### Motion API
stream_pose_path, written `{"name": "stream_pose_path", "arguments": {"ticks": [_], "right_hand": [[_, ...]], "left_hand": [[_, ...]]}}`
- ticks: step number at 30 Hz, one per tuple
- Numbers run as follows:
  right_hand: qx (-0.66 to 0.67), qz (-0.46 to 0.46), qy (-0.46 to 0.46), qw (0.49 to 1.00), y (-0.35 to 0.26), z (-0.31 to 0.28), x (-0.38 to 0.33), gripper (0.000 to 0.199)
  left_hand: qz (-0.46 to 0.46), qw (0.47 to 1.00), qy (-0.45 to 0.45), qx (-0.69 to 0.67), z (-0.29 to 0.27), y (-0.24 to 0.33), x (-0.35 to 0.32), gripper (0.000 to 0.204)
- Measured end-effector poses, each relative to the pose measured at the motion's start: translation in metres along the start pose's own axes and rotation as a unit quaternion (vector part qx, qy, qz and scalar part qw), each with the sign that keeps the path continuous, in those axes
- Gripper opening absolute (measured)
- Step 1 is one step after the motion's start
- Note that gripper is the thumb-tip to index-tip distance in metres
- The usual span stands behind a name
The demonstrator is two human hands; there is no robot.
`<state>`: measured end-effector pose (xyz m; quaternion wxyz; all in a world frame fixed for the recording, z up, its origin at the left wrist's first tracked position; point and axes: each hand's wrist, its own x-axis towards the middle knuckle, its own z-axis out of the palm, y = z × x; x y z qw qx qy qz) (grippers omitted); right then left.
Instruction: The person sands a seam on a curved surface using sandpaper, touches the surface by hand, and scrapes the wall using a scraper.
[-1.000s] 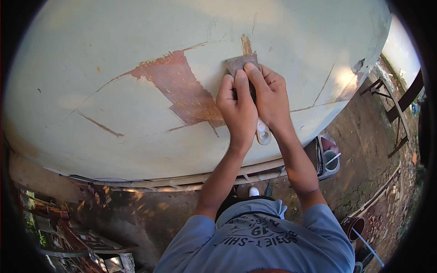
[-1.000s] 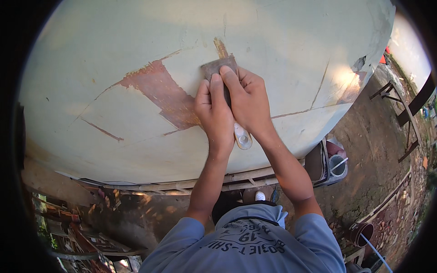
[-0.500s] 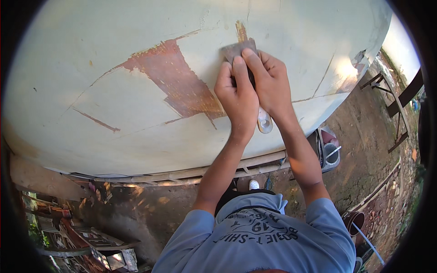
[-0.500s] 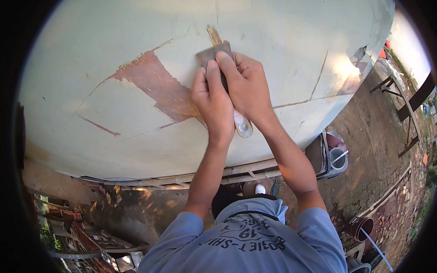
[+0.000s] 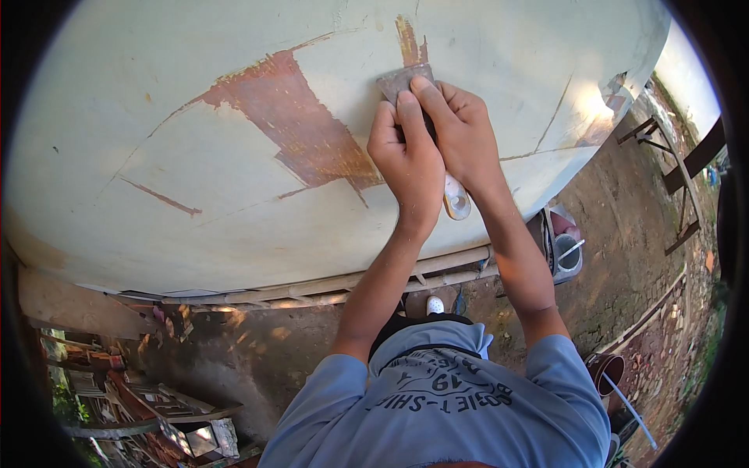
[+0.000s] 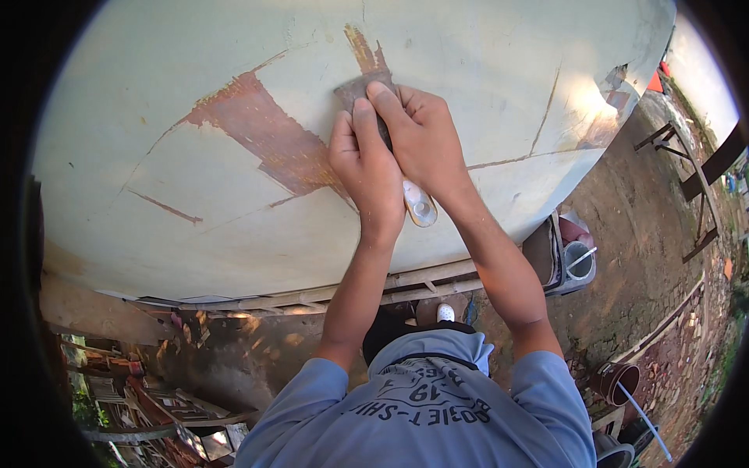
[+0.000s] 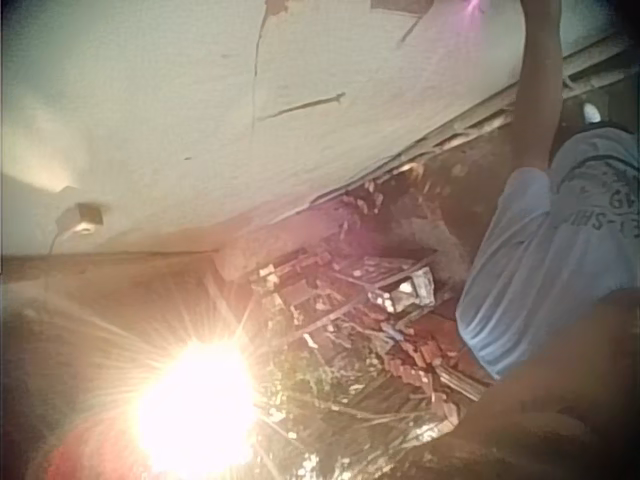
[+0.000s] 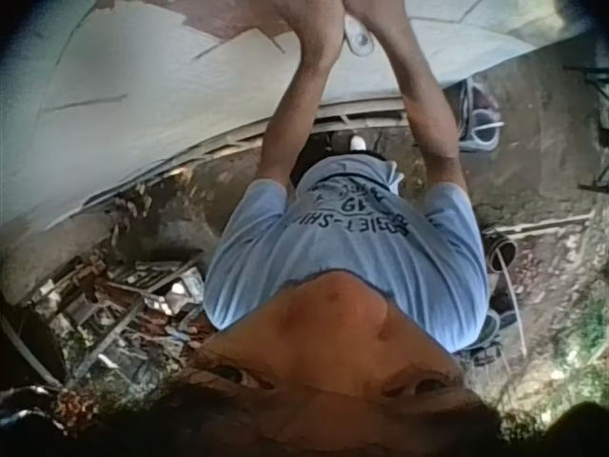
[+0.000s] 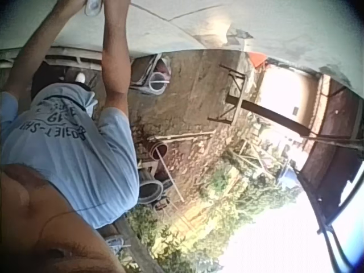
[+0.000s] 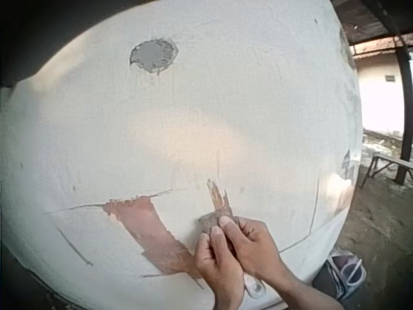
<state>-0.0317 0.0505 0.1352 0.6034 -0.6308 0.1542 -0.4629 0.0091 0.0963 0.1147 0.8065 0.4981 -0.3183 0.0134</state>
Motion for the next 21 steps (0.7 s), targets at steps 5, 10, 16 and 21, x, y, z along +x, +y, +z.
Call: {"name": "stream_pose_path", "arguments": {"ticks": [5,10,16,21], "right_hand": [[-0.001,-0.039,-0.023,0.999,-0.038,0.008,0.02,0.044],[-0.035,-0.038,-0.007,0.999,-0.005,-0.002,0.015,0.045],[-0.015,-0.059,-0.009,0.998,-0.043,0.008,0.024,0.045],[-0.014,-0.04,0.011,0.999,0.003,0.007,0.0,0.042]], "left_hand": [[0.006,0.998,-0.013,-0.054,0.007,0.027,0.03,0.038],[0.005,1.0,0.002,-0.023,0.004,0.003,0.013,0.038],[-0.016,0.997,-0.024,-0.077,0.011,0.032,0.032,0.038],[-0.017,1.0,-0.022,-0.007,-0.009,-0.002,0.008,0.038]]}}
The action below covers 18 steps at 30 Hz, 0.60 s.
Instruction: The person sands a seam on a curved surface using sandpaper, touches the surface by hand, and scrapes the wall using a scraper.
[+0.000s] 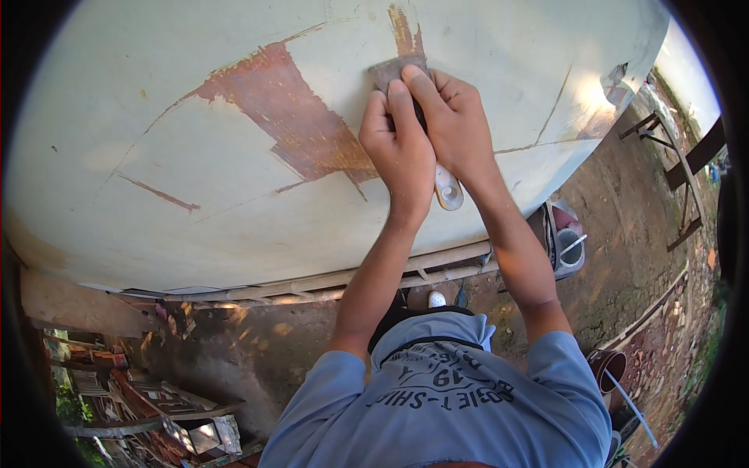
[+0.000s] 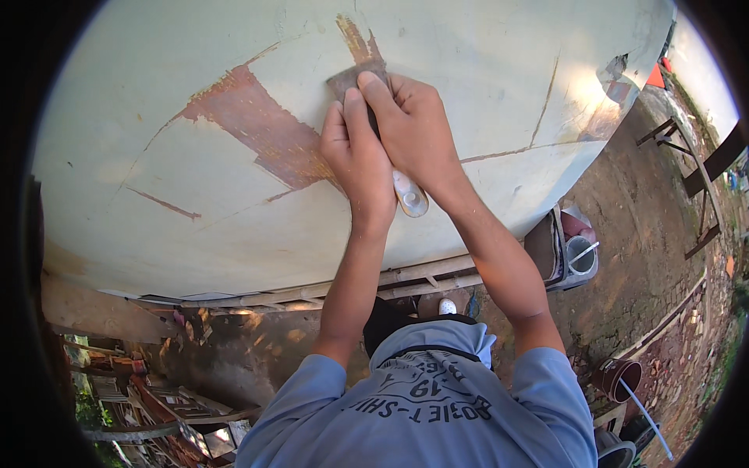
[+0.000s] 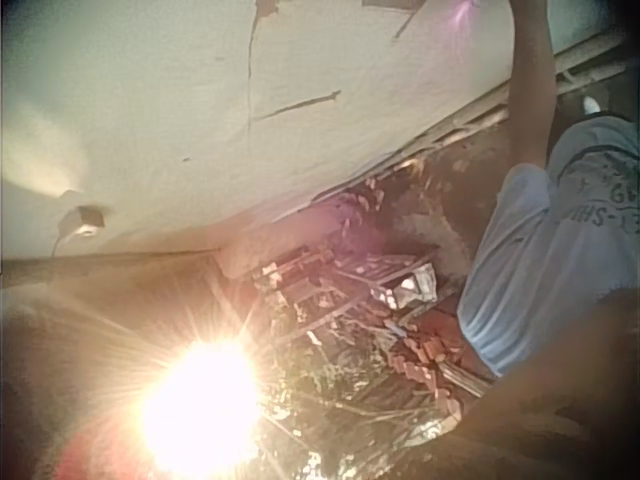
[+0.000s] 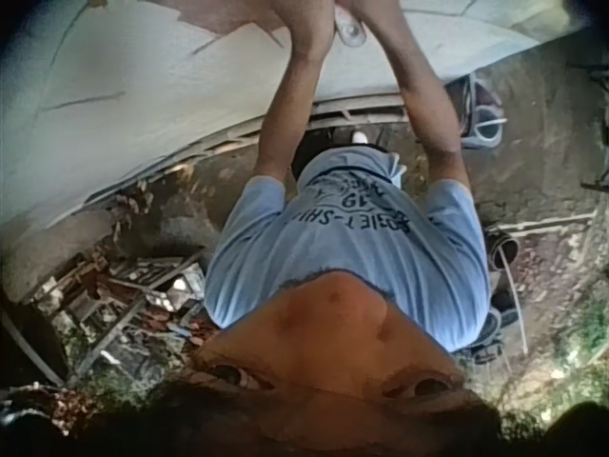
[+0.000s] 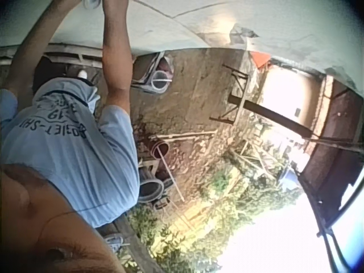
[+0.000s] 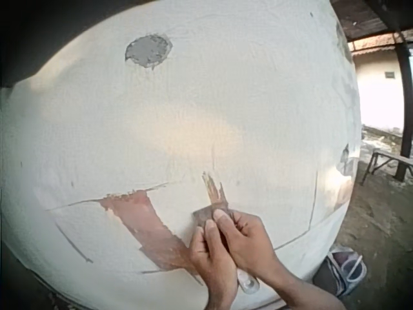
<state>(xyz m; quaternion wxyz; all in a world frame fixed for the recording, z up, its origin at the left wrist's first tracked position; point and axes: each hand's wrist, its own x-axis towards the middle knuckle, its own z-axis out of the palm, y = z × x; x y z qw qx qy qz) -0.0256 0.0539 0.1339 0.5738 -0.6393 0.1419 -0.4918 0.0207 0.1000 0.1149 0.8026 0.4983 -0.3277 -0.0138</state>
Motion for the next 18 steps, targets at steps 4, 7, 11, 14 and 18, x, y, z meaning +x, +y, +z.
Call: {"name": "stream_pose_path", "arguments": {"ticks": [4,7,11,14,18], "right_hand": [[-0.007,0.014,-0.003,1.0,-0.023,0.002,0.013,0.043],[0.017,0.001,0.009,1.0,-0.014,0.006,0.009,0.043],[-0.007,-0.003,0.012,1.0,0.003,0.008,0.003,0.043],[0.026,0.015,0.002,1.0,-0.011,0.007,0.004,0.042],[0.023,0.002,0.03,0.999,0.009,0.008,-0.001,0.043]], "left_hand": [[-0.014,0.999,-0.011,-0.029,0.004,0.019,0.012,0.036],[-0.02,0.998,-0.014,-0.053,-0.001,0.006,0.009,0.037],[0.021,1.0,0.002,0.015,-0.007,-0.006,0.006,0.037],[-0.017,0.999,-0.01,-0.033,-0.004,0.014,0.007,0.038],[0.027,0.999,-0.003,0.034,-0.009,-0.006,-0.001,0.04]]}}
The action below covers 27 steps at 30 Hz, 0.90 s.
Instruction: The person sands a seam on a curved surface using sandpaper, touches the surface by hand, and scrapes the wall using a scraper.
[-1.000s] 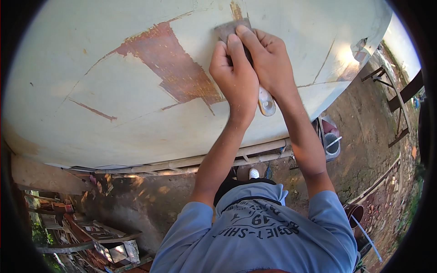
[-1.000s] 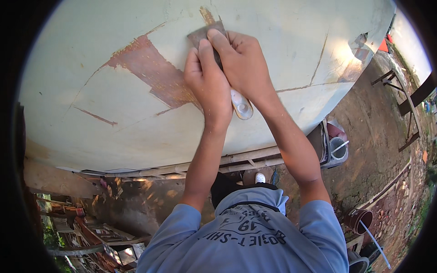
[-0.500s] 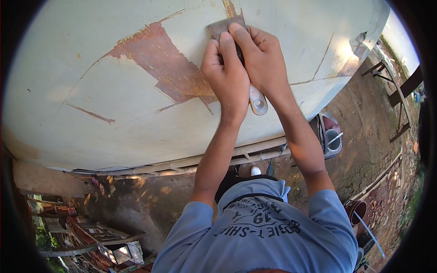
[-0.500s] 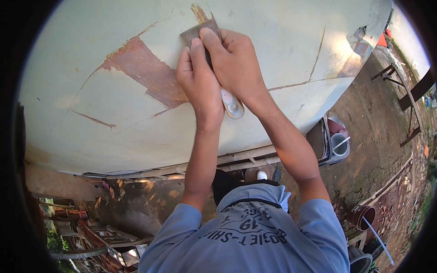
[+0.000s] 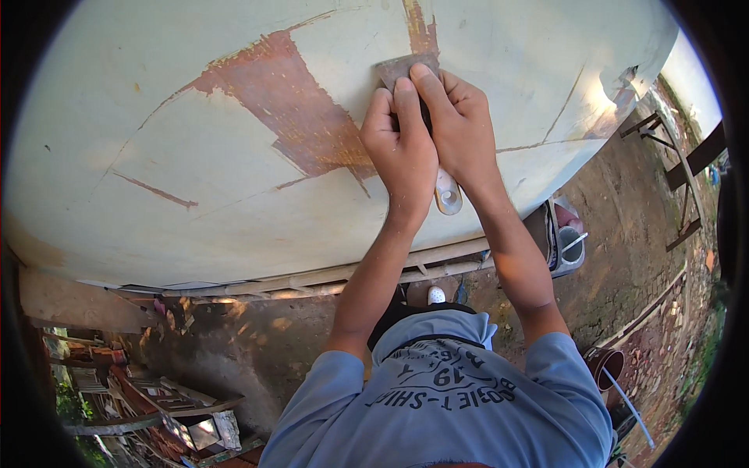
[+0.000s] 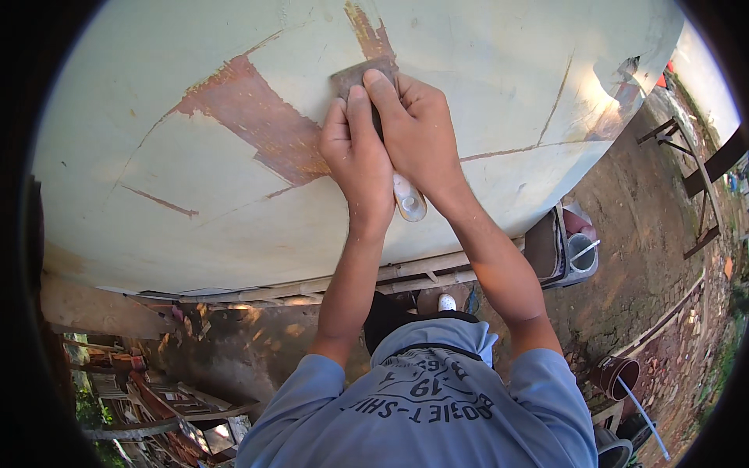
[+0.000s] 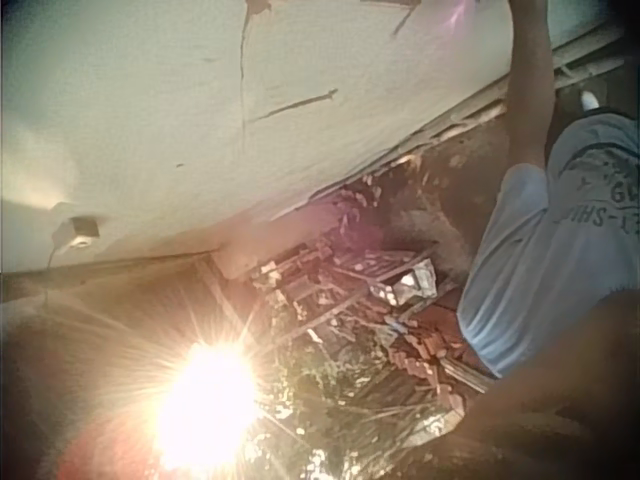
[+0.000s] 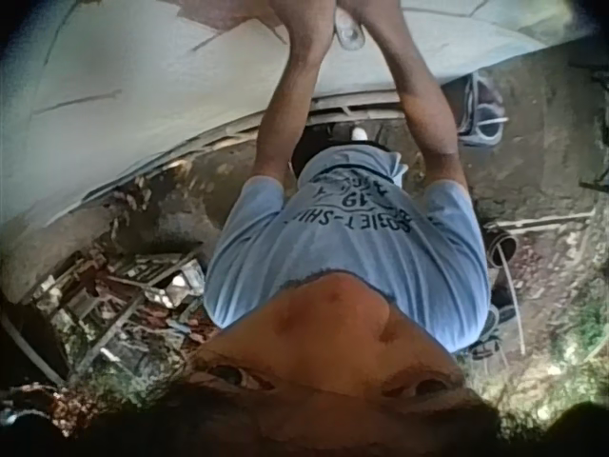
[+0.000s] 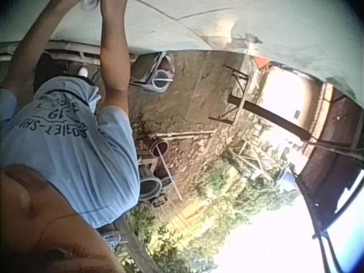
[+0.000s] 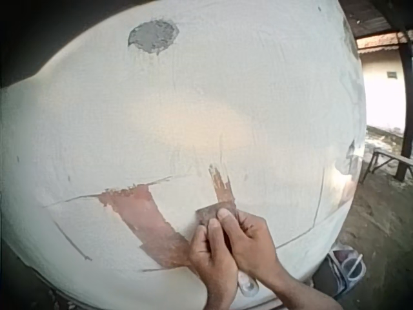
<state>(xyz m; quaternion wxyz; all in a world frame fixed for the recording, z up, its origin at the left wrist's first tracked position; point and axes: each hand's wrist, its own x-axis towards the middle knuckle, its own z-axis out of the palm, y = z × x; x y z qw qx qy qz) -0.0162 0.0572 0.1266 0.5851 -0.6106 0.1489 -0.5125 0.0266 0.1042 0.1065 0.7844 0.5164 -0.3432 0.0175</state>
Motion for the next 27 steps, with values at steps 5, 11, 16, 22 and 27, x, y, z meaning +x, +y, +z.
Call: {"name": "stream_pose_path", "arguments": {"ticks": [5,11,16,22,27], "right_hand": [[0.005,0.02,-0.029,0.999,-0.022,-0.002,0.009,0.041],[-0.011,0.024,-0.016,1.0,-0.006,-0.005,0.006,0.042],[-0.007,0.011,-0.016,1.0,-0.015,-0.002,0.004,0.042],[-0.041,-0.03,-0.018,0.999,-0.029,-0.001,0.016,0.044],[-0.031,-0.024,-0.017,0.999,-0.016,-0.003,0.011,0.044]], "left_hand": [[-0.016,0.998,-0.016,-0.06,0.006,0.019,0.011,0.039],[0.019,1.0,0.007,-0.021,0.008,0.002,0.005,0.039],[-0.005,1.0,-0.009,-0.02,0.007,0.01,0.009,0.04],[-0.013,0.999,-0.009,-0.05,0.013,0.022,0.02,0.039],[-0.012,0.999,-0.001,-0.038,0.009,0.011,0.009,0.038]]}}
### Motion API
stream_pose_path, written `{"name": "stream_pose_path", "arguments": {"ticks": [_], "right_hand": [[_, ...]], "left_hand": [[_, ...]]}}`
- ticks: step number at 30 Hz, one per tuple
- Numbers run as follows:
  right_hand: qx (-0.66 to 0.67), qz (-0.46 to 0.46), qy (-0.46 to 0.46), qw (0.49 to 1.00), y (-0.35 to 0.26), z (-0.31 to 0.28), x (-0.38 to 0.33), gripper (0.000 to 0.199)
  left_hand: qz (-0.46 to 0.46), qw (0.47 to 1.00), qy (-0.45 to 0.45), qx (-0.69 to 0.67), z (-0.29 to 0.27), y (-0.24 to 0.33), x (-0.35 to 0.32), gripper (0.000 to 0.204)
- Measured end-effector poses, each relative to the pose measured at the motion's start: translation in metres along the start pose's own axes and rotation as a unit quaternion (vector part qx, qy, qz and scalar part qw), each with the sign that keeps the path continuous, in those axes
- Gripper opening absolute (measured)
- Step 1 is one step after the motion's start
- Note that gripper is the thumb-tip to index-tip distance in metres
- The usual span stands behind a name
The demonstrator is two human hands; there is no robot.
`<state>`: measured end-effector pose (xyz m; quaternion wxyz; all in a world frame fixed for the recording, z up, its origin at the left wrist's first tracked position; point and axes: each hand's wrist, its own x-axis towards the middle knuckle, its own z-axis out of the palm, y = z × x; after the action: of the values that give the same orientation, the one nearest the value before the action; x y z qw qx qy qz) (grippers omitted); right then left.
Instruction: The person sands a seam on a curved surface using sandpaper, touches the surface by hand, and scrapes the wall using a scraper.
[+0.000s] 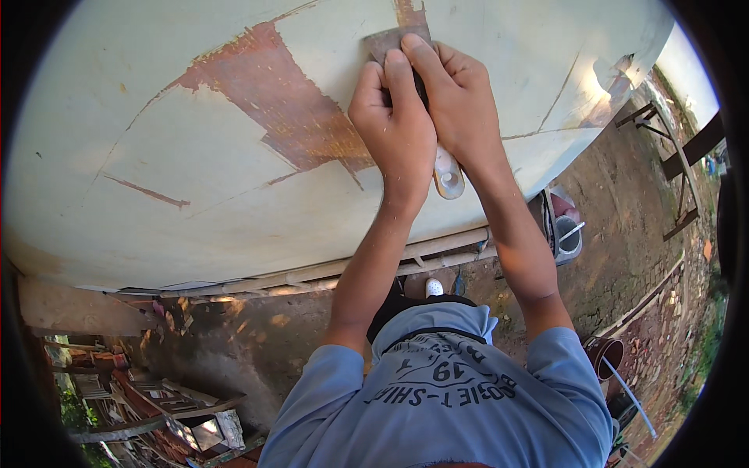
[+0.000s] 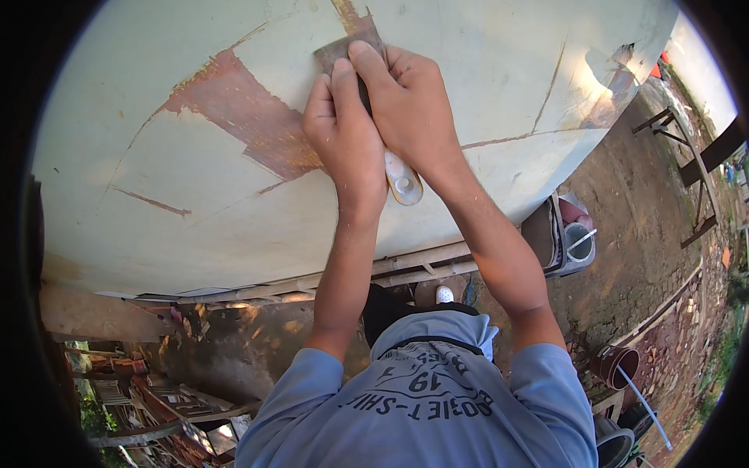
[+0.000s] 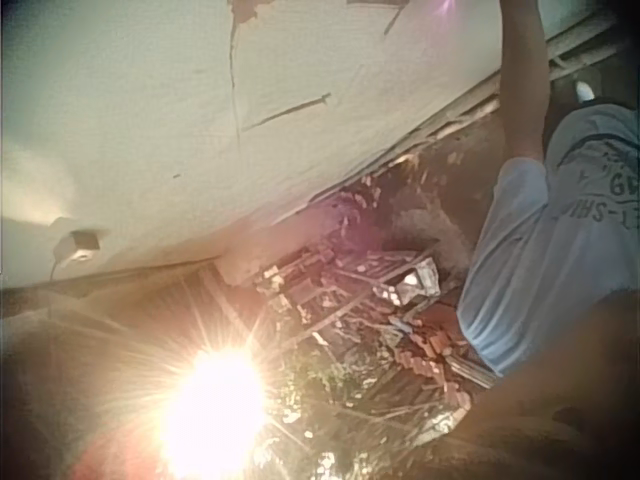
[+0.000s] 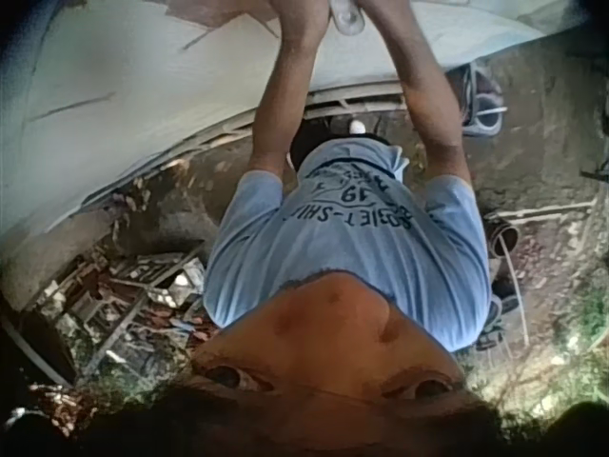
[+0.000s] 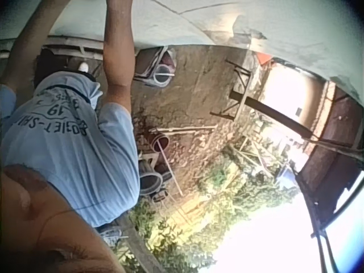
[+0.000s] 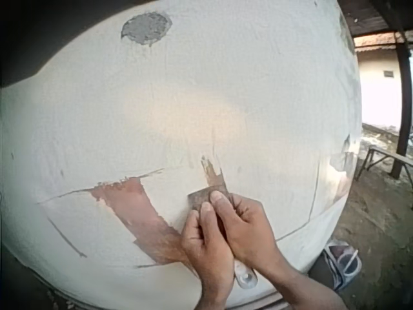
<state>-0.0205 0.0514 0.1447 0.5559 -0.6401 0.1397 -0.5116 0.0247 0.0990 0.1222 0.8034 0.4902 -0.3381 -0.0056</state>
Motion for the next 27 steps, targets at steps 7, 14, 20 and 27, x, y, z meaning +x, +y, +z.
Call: {"name": "stream_pose_path", "arguments": {"ticks": [7,14,20,27], "right_hand": [[0.029,0.03,-0.005,0.999,-0.007,0.002,0.002,0.044],[0.053,0.047,-0.027,0.997,-0.02,0.001,0.003,0.044],[-0.002,0.026,-0.011,1.0,0.002,-0.002,0.005,0.044],[-0.003,0.047,-0.032,0.998,0.011,-0.009,0.001,0.044]], "left_hand": [[-0.003,1.0,-0.009,-0.03,0.004,0.014,0.008,0.04],[-0.01,0.999,-0.001,-0.034,0.002,0.02,0.005,0.04],[0.007,1.0,0.013,-0.02,0.005,0.004,0.007,0.04],[0.028,0.999,0.016,0.004,0.009,0.0,0.002,0.042]]}}
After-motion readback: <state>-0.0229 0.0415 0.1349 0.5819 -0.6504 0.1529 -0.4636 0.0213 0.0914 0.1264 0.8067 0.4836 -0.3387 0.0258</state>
